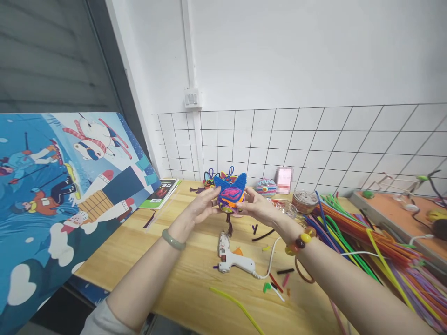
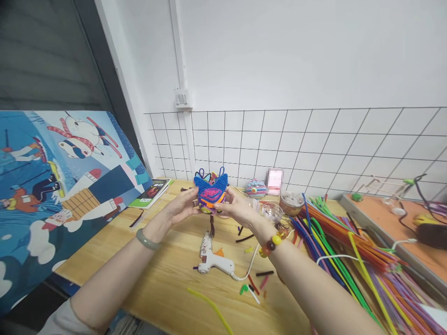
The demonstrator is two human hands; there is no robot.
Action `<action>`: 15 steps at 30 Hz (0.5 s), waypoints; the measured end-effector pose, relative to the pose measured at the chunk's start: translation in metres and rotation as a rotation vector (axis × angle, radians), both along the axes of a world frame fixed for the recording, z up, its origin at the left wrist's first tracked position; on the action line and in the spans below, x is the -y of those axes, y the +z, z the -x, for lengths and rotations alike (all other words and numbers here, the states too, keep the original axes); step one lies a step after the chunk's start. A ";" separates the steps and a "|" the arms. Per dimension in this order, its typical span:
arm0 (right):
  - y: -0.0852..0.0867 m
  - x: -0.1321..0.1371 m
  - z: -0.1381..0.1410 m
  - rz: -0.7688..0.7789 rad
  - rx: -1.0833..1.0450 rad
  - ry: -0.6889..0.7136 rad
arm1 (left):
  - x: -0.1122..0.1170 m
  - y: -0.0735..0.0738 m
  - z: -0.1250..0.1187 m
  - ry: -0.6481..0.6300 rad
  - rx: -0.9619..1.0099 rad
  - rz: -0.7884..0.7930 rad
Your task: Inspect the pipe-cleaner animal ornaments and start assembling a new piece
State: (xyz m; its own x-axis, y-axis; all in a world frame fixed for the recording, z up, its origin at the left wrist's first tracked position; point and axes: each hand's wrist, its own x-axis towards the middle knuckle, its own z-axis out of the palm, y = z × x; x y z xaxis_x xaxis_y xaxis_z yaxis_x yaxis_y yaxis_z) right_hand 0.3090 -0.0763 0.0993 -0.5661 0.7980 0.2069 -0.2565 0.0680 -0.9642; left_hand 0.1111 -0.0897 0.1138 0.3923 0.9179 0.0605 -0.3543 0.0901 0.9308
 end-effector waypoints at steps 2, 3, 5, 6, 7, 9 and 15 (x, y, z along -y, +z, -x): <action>0.001 0.001 0.002 -0.007 -0.003 0.008 | 0.001 -0.001 -0.001 0.009 -0.048 -0.034; 0.001 0.001 0.003 -0.008 -0.002 0.012 | 0.001 -0.002 -0.001 0.015 -0.064 -0.048; 0.002 0.002 0.005 -0.002 -0.002 0.010 | 0.000 -0.003 -0.001 0.034 -0.080 -0.071; 0.002 0.002 0.007 0.005 -0.008 0.005 | 0.000 -0.003 -0.001 0.043 -0.085 -0.079; 0.002 0.003 0.008 0.013 -0.013 0.002 | 0.000 -0.003 0.000 0.050 -0.090 -0.084; 0.001 0.003 0.010 0.022 -0.017 -0.002 | -0.001 -0.004 0.001 0.053 -0.097 -0.092; -0.001 0.002 0.013 -0.001 0.001 -0.058 | -0.001 -0.006 0.004 0.028 -0.104 -0.149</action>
State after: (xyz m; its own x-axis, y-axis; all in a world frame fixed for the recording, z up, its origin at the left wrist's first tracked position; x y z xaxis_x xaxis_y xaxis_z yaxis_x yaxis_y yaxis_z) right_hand 0.2960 -0.0781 0.0979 -0.5190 0.8293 0.2072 -0.2510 0.0839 -0.9643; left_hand 0.1069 -0.0885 0.1080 0.3780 0.9124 0.1569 -0.2559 -0.0599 0.9648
